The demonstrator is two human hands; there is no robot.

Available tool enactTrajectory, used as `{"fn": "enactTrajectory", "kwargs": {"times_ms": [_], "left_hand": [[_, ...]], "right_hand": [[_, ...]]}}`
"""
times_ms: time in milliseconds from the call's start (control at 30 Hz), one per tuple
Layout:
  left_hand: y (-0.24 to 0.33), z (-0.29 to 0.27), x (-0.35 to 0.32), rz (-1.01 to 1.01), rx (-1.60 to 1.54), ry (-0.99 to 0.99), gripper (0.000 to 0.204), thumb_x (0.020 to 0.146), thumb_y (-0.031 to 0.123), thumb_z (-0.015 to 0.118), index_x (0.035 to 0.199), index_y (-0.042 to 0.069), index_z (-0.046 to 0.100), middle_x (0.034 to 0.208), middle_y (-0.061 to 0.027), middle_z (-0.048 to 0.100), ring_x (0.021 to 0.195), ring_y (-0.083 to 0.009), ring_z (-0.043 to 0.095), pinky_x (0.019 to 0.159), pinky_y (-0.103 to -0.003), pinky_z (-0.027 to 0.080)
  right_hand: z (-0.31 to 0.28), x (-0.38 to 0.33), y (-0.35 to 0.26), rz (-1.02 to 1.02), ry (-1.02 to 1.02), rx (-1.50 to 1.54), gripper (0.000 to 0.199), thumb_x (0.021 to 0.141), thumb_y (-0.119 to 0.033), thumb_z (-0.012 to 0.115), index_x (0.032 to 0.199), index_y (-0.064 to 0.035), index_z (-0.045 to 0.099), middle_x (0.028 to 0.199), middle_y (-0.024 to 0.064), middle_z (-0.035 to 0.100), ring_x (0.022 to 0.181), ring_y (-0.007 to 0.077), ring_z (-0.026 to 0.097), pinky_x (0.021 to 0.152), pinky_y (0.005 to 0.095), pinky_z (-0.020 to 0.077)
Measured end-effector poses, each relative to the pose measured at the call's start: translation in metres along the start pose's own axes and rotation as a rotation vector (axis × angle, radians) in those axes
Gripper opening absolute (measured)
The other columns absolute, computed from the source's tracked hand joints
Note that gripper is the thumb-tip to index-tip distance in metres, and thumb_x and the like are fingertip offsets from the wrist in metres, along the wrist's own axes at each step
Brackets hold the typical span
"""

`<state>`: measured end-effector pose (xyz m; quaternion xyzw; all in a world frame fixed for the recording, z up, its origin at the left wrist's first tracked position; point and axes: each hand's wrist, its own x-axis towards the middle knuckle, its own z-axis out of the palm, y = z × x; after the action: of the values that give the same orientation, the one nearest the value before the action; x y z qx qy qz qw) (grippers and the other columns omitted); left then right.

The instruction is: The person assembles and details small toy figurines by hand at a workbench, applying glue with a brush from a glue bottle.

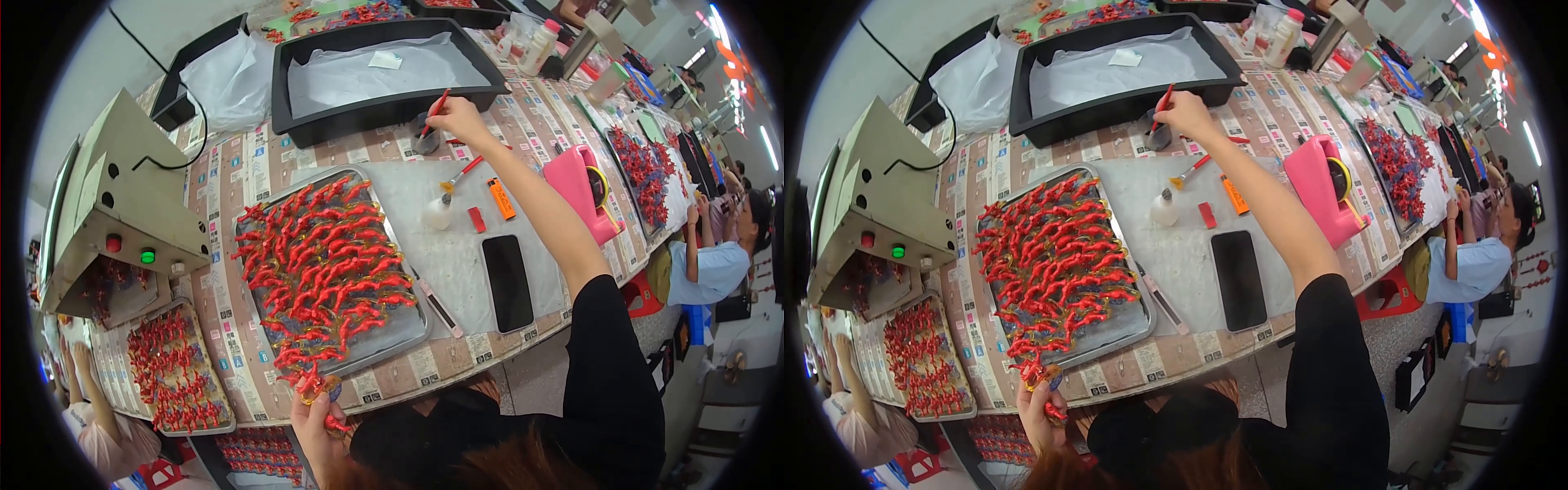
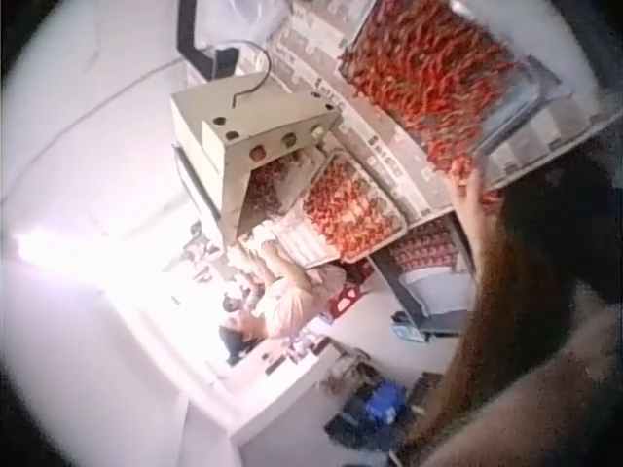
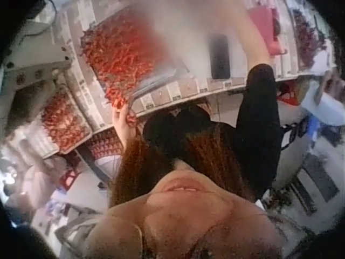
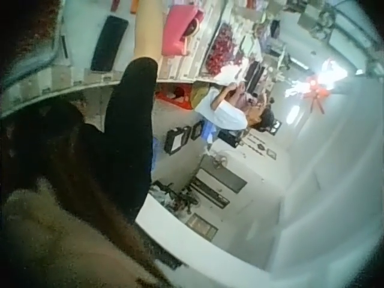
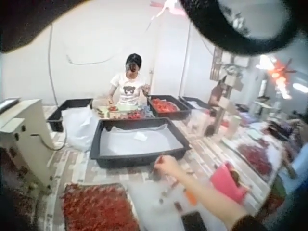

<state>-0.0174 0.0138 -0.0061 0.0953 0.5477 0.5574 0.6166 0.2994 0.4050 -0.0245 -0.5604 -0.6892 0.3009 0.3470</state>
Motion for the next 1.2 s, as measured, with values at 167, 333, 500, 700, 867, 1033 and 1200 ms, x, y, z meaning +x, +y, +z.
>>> {"fn": "enactTrajectory", "kwargs": {"times_ms": [167,333,500,700,867,1033,1200], "left_hand": [[0.0,-0.008,-0.004,0.059,0.029,0.095,0.023,0.079,0.006,0.048,0.101,0.0,0.045,0.06,-0.0028,0.048,0.042,-0.007,0.042,0.036,-0.018,0.032],[0.005,-0.014,-0.009,0.03,-0.055,0.037,0.036,0.077,-0.002,0.048,0.111,-0.001,0.04,0.091,-0.0125,0.056,0.051,-0.0104,0.047,0.044,-0.019,0.039],[0.001,-0.017,-0.014,0.058,-0.031,0.001,0.038,0.078,-0.001,0.048,0.114,-0.002,0.038,0.091,-0.0119,0.054,0.052,-0.0094,0.048,0.043,-0.019,0.039],[-0.001,0.006,0.002,0.01,-0.144,-0.228,0.049,0.079,0.0,0.048,0.124,0.001,0.03,0.1,-0.0114,0.052,0.056,-0.0078,0.047,0.048,-0.019,0.038],[-0.007,0.005,-0.005,0.022,-0.19,-0.365,0.054,0.078,-0.002,0.049,0.127,0.003,0.027,0.104,-0.012,0.051,0.058,-0.0064,0.046,0.049,-0.018,0.038],[-0.006,0.008,-0.018,0.064,-0.069,-0.373,0.053,0.077,-0.003,0.05,0.125,0.002,0.029,0.105,-0.0113,0.051,0.069,-0.0072,0.05,0.06,-0.019,0.042],[-0.013,0.004,-0.023,0.262,0.138,-0.293,0.05,0.075,-0.003,0.056,0.121,0.001,0.036,0.111,-0.0085,0.047,0.099,-0.0115,0.047,0.083,-0.023,0.039]], "right_hand": [[0.004,-0.001,-0.007,-0.061,0.031,-0.214,0.017,0.062,-0.017,0.062,0.072,-0.0033,0.06,0.07,0.0109,0.061,0.068,0.023,0.059,0.063,0.0307,0.0455],[0.004,-0.002,-0.006,-0.045,0.013,-0.326,0.021,0.064,-0.022,0.06,0.075,-0.004,0.061,0.074,0.0133,0.061,0.07,0.0263,0.059,0.065,0.0332,0.0456],[0.008,-0.004,-0.008,-0.149,0.019,-0.395,0.025,0.066,-0.026,0.058,0.079,-0.0056,0.062,0.073,0.0146,0.06,0.069,0.028,0.059,0.065,0.035,0.0453],[-0.063,-0.102,-0.131,-0.291,0.254,0.552,0.028,0.088,-0.017,0.037,0.1,0.0049,0.051,0.097,0.0156,0.057,0.086,0.0192,0.056,0.081,0.029,0.0415],[0.02,-0.243,-0.177,-0.179,-0.355,0.82,0.016,0.085,-0.007,0.041,0.094,0.0037,0.05,0.09,0.0153,0.051,0.073,0.0172,0.058,0.064,0.0272,0.049],[0.084,-0.294,-0.187,0.043,-0.322,0.858,0.008,0.081,-0.001,0.049,0.087,0.003,0.051,0.086,0.0121,0.052,0.071,0.0182,0.058,0.065,0.0257,0.0491],[0.119,-0.309,-0.199,-0.185,-0.176,0.605,0.007,0.072,-0.001,0.06,0.075,0.0009,0.055,0.073,0.0091,0.055,0.064,0.0157,0.056,0.058,0.0246,0.0446]]}}
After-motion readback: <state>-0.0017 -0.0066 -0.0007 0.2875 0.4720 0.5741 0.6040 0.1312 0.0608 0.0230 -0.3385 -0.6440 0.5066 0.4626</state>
